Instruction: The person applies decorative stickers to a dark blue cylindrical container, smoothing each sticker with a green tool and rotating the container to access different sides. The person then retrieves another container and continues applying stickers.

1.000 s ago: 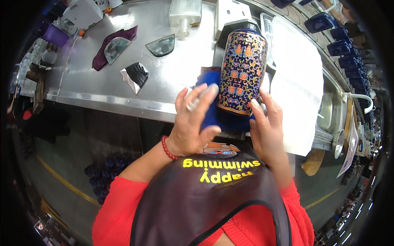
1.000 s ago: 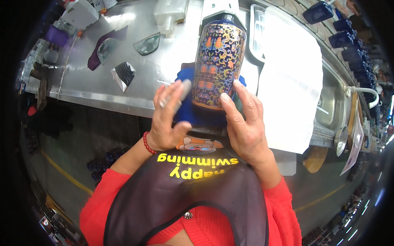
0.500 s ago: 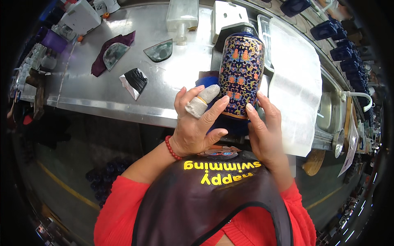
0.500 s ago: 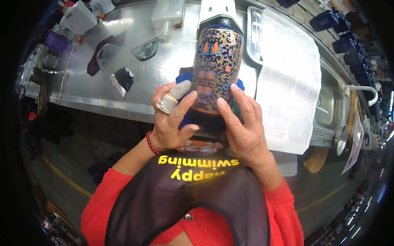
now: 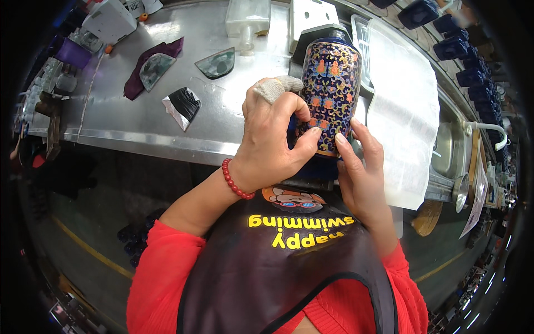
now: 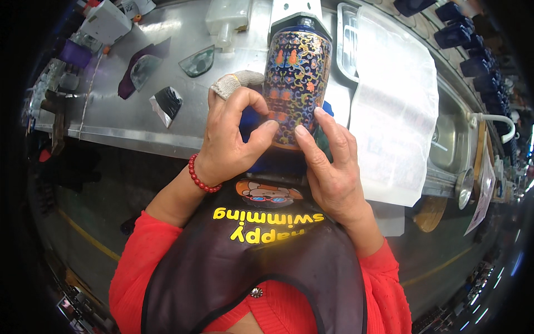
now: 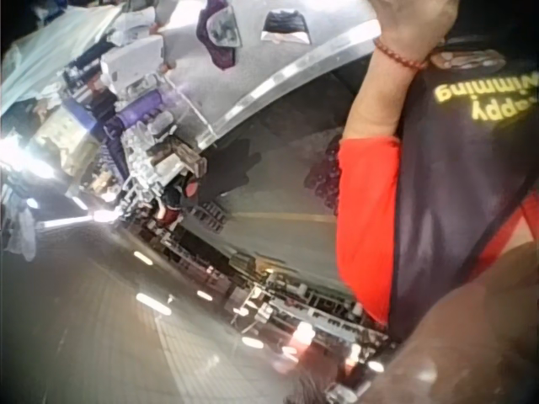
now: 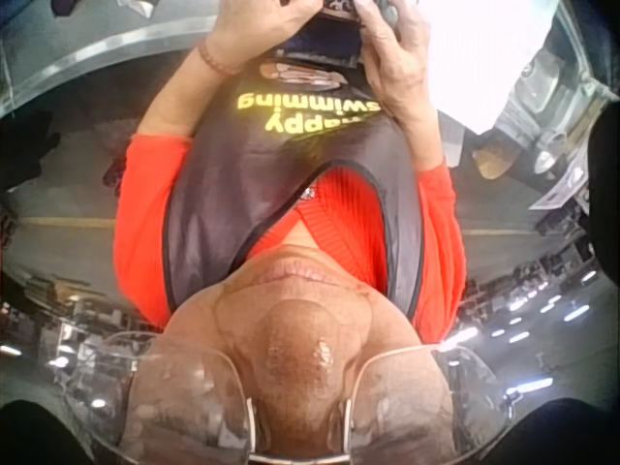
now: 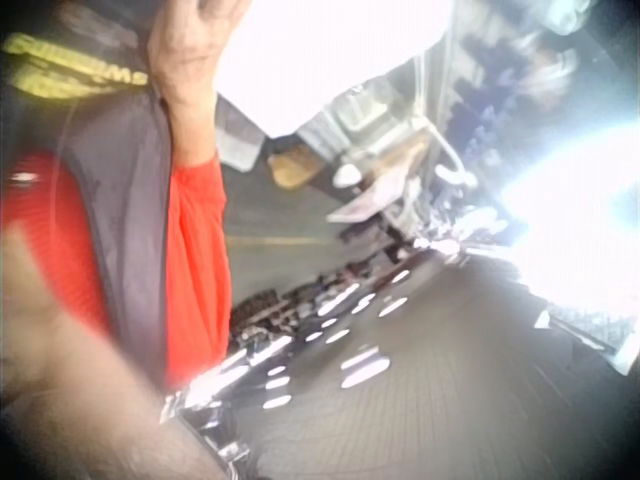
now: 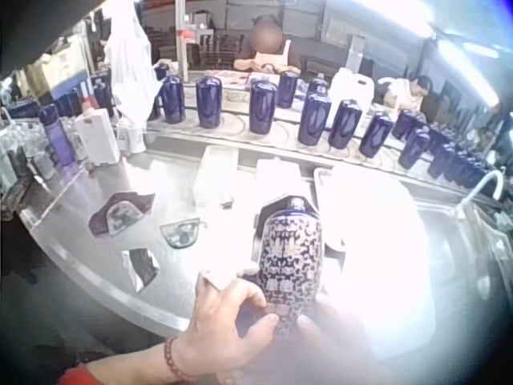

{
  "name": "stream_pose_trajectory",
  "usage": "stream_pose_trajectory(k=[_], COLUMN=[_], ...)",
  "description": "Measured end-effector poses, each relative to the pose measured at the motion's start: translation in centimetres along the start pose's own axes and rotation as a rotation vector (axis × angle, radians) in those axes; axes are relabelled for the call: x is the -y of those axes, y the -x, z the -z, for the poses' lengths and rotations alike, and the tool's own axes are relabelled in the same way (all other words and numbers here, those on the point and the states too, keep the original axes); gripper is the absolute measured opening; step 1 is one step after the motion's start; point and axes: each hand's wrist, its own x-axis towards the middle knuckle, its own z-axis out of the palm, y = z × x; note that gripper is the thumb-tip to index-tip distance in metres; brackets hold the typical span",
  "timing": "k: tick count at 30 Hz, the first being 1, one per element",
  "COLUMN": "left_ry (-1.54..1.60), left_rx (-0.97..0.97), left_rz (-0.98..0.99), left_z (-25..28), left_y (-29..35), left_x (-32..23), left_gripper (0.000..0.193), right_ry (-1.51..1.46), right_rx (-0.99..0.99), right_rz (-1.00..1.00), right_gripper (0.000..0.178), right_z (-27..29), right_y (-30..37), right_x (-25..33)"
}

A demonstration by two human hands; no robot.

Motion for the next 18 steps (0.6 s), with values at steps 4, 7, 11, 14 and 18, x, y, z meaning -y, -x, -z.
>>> stream_pose_trajectory(k=[4, 7, 11, 14, 18], left_ry=[-0.043, -0.028, -0.036, -0.083, -0.073], left_rx=[-0.011, -0.009, -0.008, -0.023, -0.029], left_rz=[0.026, 0.039, 0.031, 0.024, 0.027], left_z=[-0.15, -0.05, -0.13, -0.32, -0.26], left_y=[0.00, -0.04, -0.18, -0.24, -0.24], left_x=[-0.01, 0.21, 0.22, 0.03, -0.01], left_gripper=[0.024, 0.025, 0.025, 0.024, 0.025], right_ry=[-0.004, -0.014, -0.028, -0.029, -0.067], right_rx=[0.005, 0.005, -0.001, -0.003, 0.048], right_rz=[-0.006, -0.012, -0.017, -0.018, -0.015], right_gripper=[0.063, 0.063, 0.064, 0.064, 0.075], right_z=[-0.04, -0.08, -0.13, -0.13, -0.12], right_y=[0.04, 0.05, 0.09, 0.19, 0.33], right_x=[-0.03, -0.03, -0.04, -0.12, -0.27])
